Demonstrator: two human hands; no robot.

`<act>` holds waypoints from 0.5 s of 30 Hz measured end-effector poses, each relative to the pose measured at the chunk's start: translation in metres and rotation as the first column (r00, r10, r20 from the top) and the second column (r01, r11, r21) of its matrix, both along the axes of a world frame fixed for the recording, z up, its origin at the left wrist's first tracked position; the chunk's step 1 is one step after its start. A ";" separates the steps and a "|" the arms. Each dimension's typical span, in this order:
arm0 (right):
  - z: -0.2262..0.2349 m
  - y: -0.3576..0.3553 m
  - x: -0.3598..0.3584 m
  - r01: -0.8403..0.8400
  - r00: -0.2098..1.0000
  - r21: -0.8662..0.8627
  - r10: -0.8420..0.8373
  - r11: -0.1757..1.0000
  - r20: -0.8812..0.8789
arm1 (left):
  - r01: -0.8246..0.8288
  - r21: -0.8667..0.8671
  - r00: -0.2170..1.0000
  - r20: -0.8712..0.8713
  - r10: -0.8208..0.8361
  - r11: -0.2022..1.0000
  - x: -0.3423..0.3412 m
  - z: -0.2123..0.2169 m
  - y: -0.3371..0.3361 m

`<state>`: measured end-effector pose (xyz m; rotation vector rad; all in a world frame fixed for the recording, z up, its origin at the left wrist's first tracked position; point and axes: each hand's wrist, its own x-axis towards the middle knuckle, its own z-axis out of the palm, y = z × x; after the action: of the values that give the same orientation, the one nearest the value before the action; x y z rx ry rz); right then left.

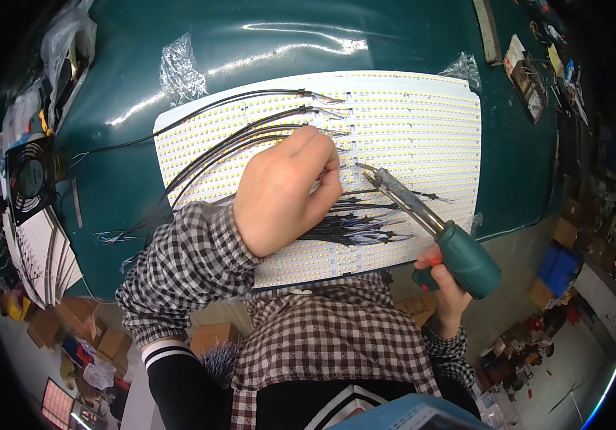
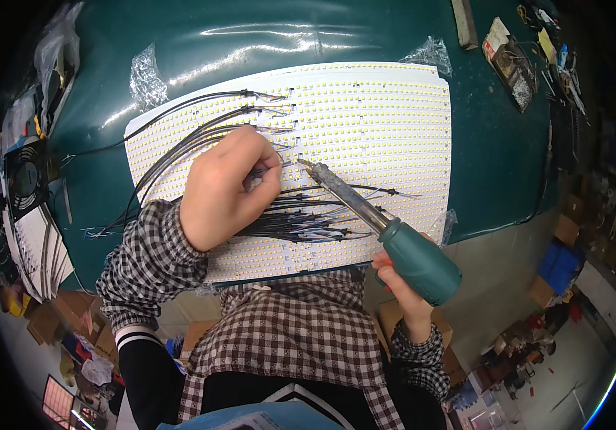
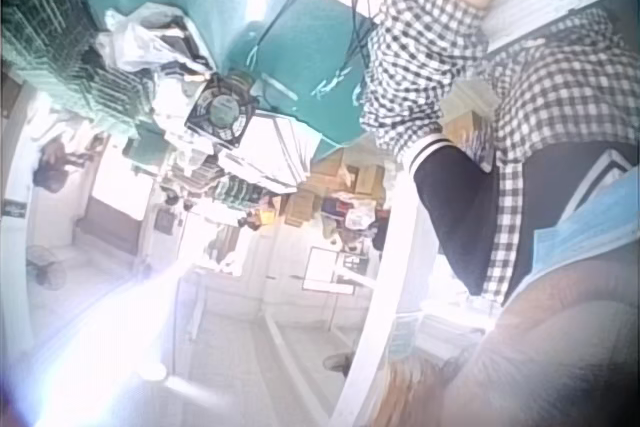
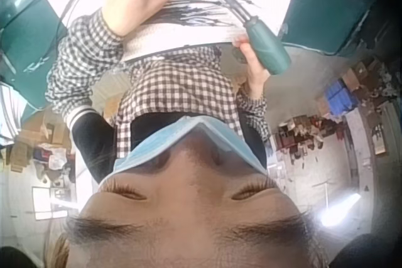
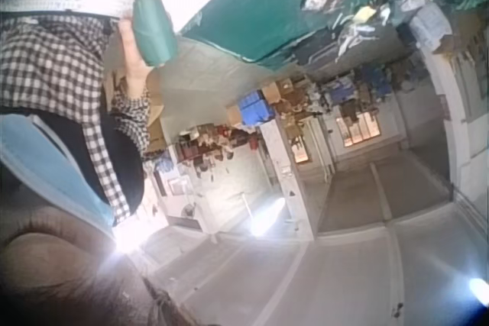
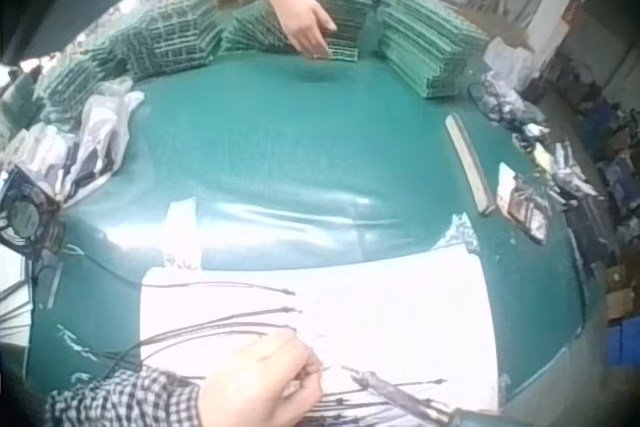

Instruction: The person uses a soldering iron to attach black wires to a large LED panel. They repeatedly heat the connection points and apply solder to secure the wires in place.

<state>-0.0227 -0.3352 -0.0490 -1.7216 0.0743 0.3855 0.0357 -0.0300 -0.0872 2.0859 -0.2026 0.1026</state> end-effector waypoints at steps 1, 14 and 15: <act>-0.001 -0.001 0.000 -0.015 1.000 -0.010 0.015 1.000 0.006 | 0.002 0.020 1.000 -0.002 -0.002 1.000 0.000 0.000 0.000; -0.002 -0.001 0.002 -0.044 0.999 -0.096 0.045 0.994 0.011 | 0.001 0.030 1.000 -0.031 0.000 1.000 0.000 0.000 0.000; -0.002 -0.002 0.002 -0.046 0.999 -0.112 0.047 0.993 0.007 | 0.000 0.033 0.999 -0.033 0.001 0.999 0.000 0.000 0.000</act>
<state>-0.0212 -0.3368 -0.0512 -1.8379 0.0496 0.4146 0.0356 -0.0299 -0.0871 2.1190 -0.1852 0.0652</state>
